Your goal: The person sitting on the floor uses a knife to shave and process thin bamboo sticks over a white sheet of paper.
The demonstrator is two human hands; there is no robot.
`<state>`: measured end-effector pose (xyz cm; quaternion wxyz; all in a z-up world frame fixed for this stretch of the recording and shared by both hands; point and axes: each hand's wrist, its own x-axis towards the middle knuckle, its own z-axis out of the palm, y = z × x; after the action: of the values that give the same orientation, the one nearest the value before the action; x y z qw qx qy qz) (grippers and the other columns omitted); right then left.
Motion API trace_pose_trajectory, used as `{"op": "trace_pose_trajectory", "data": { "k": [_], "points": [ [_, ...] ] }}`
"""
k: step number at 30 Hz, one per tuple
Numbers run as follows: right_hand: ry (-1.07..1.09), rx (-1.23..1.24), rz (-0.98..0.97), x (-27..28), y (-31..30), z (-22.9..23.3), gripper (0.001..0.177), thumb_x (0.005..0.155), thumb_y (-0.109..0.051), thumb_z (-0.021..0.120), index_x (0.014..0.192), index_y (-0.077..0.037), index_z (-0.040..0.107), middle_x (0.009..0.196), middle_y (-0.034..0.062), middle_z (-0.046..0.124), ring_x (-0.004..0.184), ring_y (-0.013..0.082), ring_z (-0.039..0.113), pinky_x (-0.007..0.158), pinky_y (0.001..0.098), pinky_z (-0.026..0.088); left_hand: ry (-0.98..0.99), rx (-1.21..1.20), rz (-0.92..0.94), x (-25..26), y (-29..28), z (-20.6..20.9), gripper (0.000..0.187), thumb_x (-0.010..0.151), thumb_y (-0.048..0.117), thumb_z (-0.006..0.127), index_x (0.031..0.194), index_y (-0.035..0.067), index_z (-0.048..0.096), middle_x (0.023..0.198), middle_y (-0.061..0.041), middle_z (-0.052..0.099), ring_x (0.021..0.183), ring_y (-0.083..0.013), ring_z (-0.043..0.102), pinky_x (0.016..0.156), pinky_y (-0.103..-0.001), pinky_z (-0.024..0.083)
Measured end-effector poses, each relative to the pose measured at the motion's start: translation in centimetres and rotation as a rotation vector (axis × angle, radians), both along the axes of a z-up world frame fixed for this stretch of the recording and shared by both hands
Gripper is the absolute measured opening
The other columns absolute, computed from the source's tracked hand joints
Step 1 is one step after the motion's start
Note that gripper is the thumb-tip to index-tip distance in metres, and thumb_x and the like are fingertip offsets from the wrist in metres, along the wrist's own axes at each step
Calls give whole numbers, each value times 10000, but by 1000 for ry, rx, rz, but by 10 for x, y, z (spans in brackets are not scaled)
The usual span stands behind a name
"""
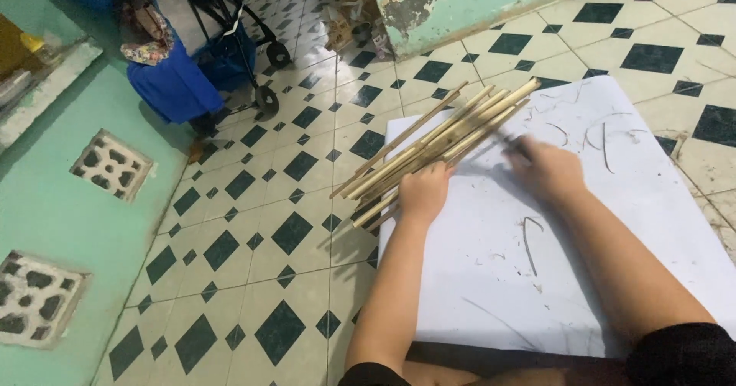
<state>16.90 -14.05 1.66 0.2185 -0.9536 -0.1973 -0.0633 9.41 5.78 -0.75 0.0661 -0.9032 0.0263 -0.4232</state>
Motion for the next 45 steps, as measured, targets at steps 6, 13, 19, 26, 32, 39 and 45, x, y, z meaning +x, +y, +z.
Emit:
{"op": "trace_pose_trajectory", "data": {
  "k": [6,13,19,26,32,39,45],
  "points": [
    [-142,21,-193,54,-15,-55,226,802,-302,594,939,-124,575,747,115,632,755,310,645,639,408,490,-26,2,22,3,1,-4,240,816,331,533,650,158,515,447,23,477,390,-143,533,390,-276,391],
    [-97,-36,-104,28,-4,-33,194,771,-222,585,945,-138,574,784,114,641,778,325,646,671,415,495,-151,76,63,2,-4,1,264,821,350,553,643,160,509,422,61,421,342,-92,460,383,-229,361],
    [-196,-92,-8,31,-1,-43,286,722,-227,649,997,-175,586,776,56,662,751,238,664,655,346,517,-244,81,96,7,-4,-6,235,794,375,580,694,166,545,455,64,410,381,-94,471,403,-239,352],
    [-282,-138,-7,17,0,-32,146,798,-292,593,880,-173,615,710,30,640,688,225,661,606,312,504,-192,25,86,5,-4,-7,181,753,276,608,654,145,531,451,48,446,401,-117,494,438,-249,377],
    [-254,145,-82,28,-8,-36,122,846,-163,552,875,-54,597,713,125,615,603,297,571,532,372,428,-172,-80,82,-3,-13,4,155,830,242,601,783,103,549,570,12,568,466,-154,484,510,-277,348],
    [-167,-31,-96,52,-7,-67,195,763,-220,624,940,-142,595,758,100,639,748,314,647,645,413,501,-207,-11,74,1,-9,7,233,845,332,530,735,130,568,441,53,449,352,-92,474,385,-230,347],
    [-84,-65,17,9,7,-15,288,836,-333,553,1011,-105,556,796,159,658,760,334,658,687,421,496,-196,5,76,4,-7,4,259,844,342,534,724,117,578,421,56,425,324,-91,438,361,-224,313]
  ]
}}
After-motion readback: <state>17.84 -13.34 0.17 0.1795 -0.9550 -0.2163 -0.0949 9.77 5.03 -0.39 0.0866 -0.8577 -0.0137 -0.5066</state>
